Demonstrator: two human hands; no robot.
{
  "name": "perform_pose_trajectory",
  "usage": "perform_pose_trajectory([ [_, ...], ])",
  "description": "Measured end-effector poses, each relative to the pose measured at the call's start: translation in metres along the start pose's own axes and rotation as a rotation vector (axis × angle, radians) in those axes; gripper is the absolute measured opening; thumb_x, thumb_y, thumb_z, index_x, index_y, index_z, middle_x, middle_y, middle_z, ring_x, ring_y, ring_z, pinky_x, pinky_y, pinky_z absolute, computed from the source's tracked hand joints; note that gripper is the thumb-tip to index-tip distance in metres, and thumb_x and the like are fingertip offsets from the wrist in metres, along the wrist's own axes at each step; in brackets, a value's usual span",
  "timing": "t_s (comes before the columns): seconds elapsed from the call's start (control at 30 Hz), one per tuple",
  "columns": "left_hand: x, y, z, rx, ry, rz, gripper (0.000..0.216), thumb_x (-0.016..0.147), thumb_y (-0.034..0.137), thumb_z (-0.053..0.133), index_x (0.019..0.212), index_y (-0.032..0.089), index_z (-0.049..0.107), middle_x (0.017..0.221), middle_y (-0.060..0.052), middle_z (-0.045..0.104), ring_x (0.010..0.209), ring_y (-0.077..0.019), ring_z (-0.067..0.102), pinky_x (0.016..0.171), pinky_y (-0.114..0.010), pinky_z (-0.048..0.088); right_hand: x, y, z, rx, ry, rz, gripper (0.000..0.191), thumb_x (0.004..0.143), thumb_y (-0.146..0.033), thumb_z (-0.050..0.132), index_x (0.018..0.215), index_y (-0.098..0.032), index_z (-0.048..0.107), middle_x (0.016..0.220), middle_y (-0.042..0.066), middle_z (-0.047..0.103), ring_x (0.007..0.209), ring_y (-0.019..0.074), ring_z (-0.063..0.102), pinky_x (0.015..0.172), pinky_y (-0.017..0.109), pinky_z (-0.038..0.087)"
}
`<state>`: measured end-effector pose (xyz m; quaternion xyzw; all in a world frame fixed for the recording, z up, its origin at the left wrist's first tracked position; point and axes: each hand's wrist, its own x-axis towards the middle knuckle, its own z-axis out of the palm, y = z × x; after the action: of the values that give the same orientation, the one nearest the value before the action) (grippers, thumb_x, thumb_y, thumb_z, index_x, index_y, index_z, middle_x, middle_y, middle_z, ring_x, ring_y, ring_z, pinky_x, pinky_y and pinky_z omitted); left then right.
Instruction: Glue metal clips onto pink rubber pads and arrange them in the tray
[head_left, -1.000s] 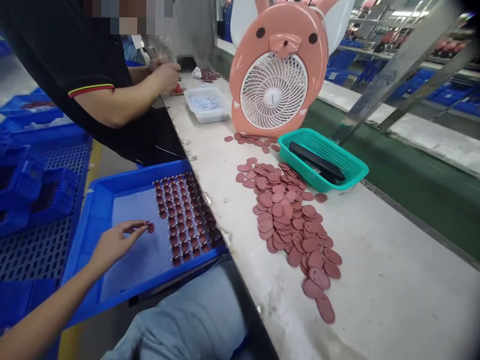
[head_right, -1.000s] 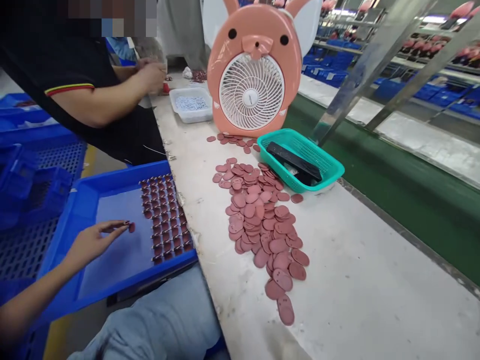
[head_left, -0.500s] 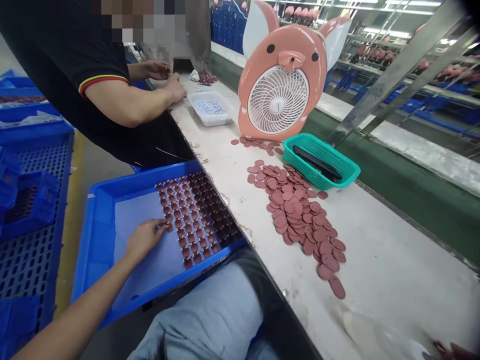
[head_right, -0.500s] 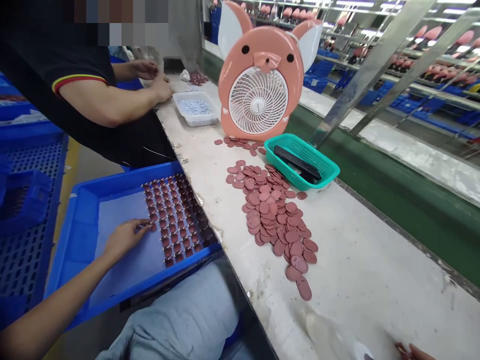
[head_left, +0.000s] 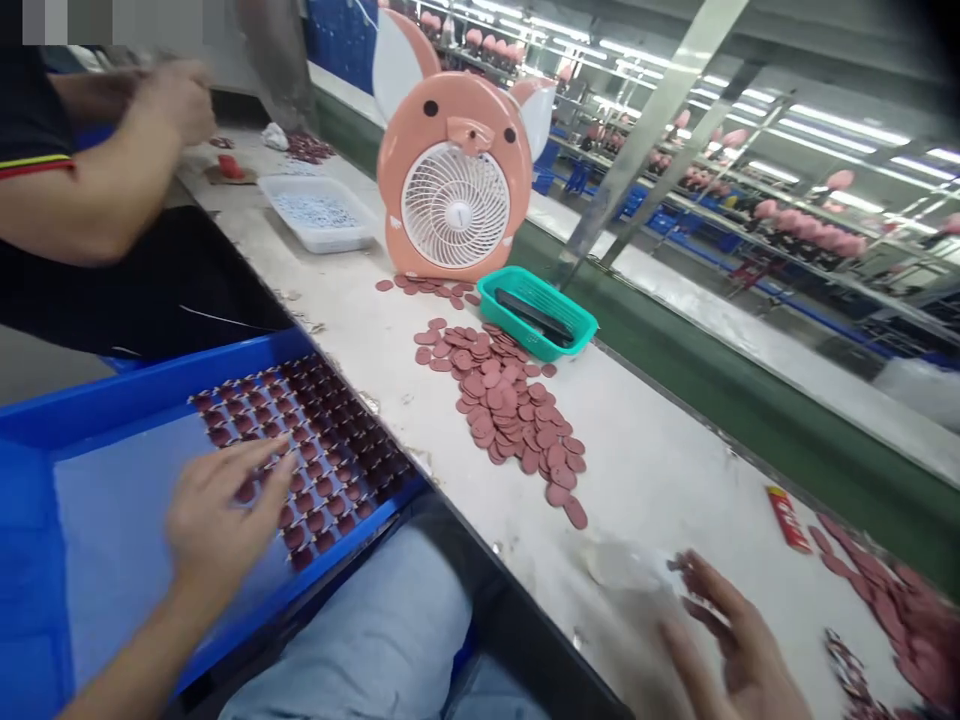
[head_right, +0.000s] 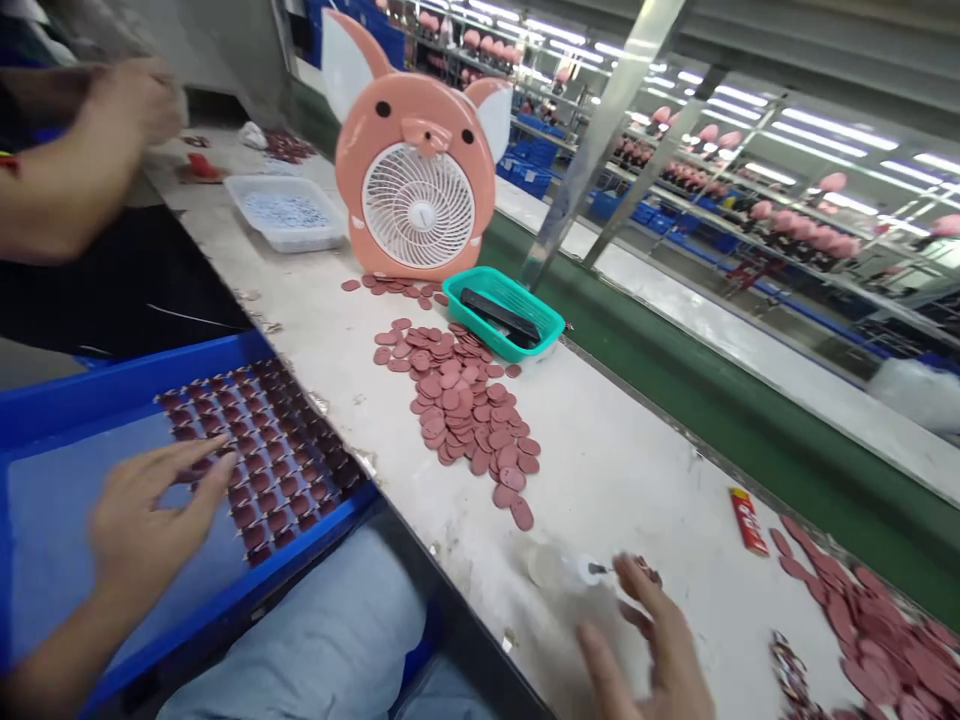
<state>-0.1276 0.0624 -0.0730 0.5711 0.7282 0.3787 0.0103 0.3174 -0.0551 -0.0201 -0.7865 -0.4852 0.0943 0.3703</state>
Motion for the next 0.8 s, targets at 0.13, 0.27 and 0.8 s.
perform_pose_trajectory([
  [0.13,0.014,0.097,0.028,-0.268,-0.261,0.367,0.032,0.101,0.039,0.051,0.116,0.026,0.076,0.125,-0.009,0.072,0.122,-0.0285,0.059,0.113,-0.045,0.037,-0.009,-0.023,0.030,0.050,-0.147,0.106,0.075,0.071,-0.064,0.078,0.130,-0.020,0.062,0.136,0.014,0.065,0.101,0.0331,0.070,0.086,0.046,0.058],
  [0.27,0.041,0.152,0.059,-0.319,-0.422,0.431,0.023,0.095,0.038,0.064,0.108,0.027,0.080,0.118,-0.009,0.073,0.117,-0.0333,0.056,0.104,-0.050,0.039,-0.009,-0.036,0.044,0.166,-0.126,0.183,0.066,0.077,-0.068,0.071,0.120,-0.019,0.065,0.124,0.014,0.071,0.106,0.0328,0.068,0.091,0.045,0.054],
  [0.8,-0.047,0.163,-0.009,-1.362,-1.120,-0.523,0.031,0.069,0.039,0.093,0.078,0.018,0.073,0.073,-0.001,0.069,0.063,-0.0119,0.058,0.055,-0.019,0.051,-0.052,-0.119,0.089,1.092,-0.334,0.131,0.038,0.081,-0.036,0.084,0.101,-0.025,0.053,0.080,-0.004,0.065,0.061,0.0101,0.059,0.050,0.018,0.043],
])
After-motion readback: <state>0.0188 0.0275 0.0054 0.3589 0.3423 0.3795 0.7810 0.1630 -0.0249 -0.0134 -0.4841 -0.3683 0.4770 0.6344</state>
